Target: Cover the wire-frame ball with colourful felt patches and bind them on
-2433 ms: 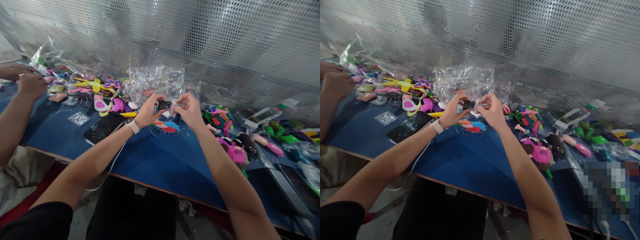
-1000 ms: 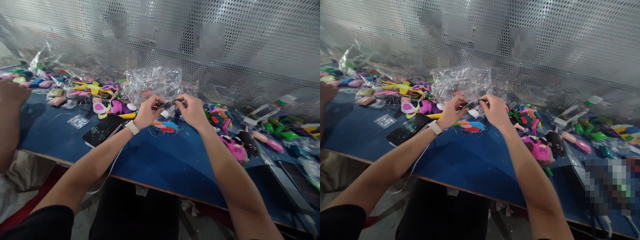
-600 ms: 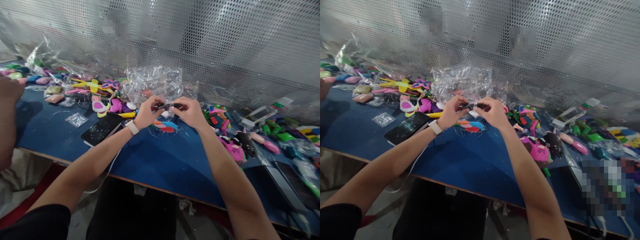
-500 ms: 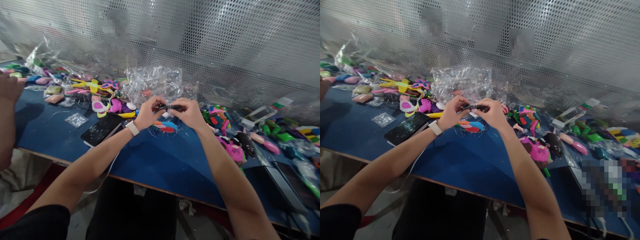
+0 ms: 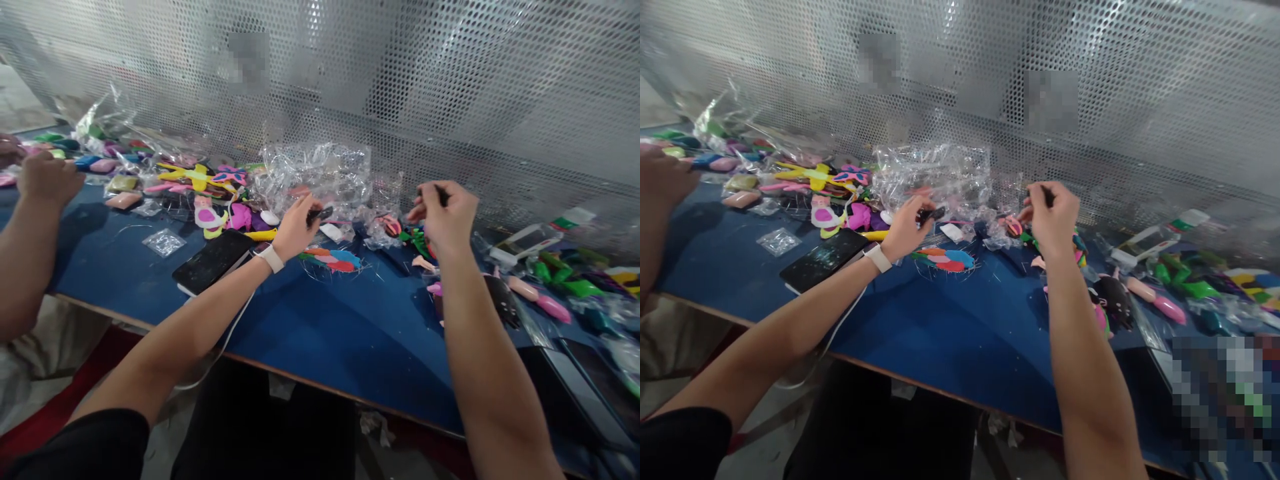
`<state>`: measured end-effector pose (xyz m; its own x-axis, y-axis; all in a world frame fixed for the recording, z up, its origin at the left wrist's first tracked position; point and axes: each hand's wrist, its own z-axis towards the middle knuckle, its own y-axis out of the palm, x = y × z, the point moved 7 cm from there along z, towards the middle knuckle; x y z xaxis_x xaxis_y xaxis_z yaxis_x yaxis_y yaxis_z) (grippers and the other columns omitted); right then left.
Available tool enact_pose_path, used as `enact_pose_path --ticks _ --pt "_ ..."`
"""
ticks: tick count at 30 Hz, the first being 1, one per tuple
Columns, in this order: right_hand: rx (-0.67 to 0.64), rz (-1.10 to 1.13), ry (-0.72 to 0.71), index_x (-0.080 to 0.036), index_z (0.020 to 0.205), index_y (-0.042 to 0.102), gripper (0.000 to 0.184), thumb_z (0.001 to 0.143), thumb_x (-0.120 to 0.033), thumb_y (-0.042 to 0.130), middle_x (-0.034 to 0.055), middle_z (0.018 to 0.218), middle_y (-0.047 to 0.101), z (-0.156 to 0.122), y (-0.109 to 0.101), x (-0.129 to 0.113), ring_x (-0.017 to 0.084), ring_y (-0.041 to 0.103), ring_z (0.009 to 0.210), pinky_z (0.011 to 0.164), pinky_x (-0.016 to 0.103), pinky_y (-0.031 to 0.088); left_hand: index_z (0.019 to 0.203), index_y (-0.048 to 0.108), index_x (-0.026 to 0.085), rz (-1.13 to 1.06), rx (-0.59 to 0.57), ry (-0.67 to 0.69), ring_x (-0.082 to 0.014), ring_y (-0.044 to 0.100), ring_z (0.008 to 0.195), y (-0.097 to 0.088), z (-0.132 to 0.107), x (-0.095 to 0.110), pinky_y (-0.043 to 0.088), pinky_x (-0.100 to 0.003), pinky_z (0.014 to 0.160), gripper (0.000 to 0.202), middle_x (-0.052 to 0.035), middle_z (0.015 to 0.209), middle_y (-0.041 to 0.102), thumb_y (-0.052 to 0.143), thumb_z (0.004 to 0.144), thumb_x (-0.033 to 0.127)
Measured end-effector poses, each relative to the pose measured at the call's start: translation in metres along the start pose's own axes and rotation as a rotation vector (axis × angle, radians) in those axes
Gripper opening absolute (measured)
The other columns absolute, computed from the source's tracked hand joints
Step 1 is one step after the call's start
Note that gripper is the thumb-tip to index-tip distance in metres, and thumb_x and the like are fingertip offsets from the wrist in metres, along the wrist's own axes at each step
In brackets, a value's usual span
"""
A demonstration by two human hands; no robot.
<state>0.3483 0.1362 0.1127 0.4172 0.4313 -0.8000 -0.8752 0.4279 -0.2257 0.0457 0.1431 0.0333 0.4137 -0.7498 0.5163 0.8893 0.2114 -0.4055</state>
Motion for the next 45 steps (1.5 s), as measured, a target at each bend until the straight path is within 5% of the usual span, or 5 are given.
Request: enact_pose_path --ticks 6,15,22,34,45 --pt "-0.110 0.185 0.150 -0.028 0.082 0.062 0.061 0.085 -0.085 0.082 -0.0084 0.059 0.037 0.004 0.011 0.017 0.010 0.047 0.043 0.039 0.030 0.033 0.103 0.071 0.021 0.089 -0.090 0.018 -0.0244 0.070 0.101 0.004 -0.003 -0.018 0.064 -0.047 0.097 0.036 -0.0119 0.122 0.067 0.055 0.084 -0.005" --pt "-0.328 0.050 0.138 -0.029 0.063 0.050 0.076 0.092 -0.099 0.056 -0.0013 0.046 0.045 -0.037 0.067 0.011 0.015 0.049 0.037 0.035 0.033 0.031 0.097 0.082 0.020 0.146 -0.241 -0.068 -0.0289 0.075 0.108 0.023 -0.011 -0.039 0.064 -0.053 0.106 0.034 -0.0119 0.119 0.076 0.064 0.078 0.000" --pt "-0.542 0.026 0.119 -0.031 0.129 0.069 0.056 0.099 -0.078 0.072 -0.0090 0.058 0.053 -0.052 0.081 -0.001 0.012 0.047 0.039 0.041 0.032 0.038 0.110 0.083 0.020 0.062 -0.393 0.031 -0.0307 0.079 0.114 0.028 -0.009 -0.003 0.063 -0.054 0.109 0.020 -0.0140 0.128 0.080 0.067 0.098 0.023" --pt "-0.538 -0.340 0.206 -0.026 0.073 0.062 0.061 0.092 -0.082 0.077 -0.0024 0.046 0.058 -0.123 0.028 0.003 0.017 0.058 0.040 0.049 0.033 0.045 0.171 0.051 0.016 0.150 -0.811 0.048 -0.0431 0.073 0.132 0.042 -0.033 0.044 0.056 -0.053 0.112 0.097 -0.0239 0.154 0.070 0.070 0.096 0.075" --pt "-0.701 0.032 0.442 -0.021 0.089 0.072 0.051 0.084 -0.068 0.091 0.0009 0.068 0.072 -0.161 0.040 0.024 0.018 0.071 0.051 0.044 0.027 0.048 0.128 0.077 0.014 -0.032 -0.780 -0.074 -0.0264 0.079 0.098 0.033 -0.019 0.042 0.055 -0.036 0.088 0.048 -0.0153 0.111 0.086 0.056 0.109 0.052"
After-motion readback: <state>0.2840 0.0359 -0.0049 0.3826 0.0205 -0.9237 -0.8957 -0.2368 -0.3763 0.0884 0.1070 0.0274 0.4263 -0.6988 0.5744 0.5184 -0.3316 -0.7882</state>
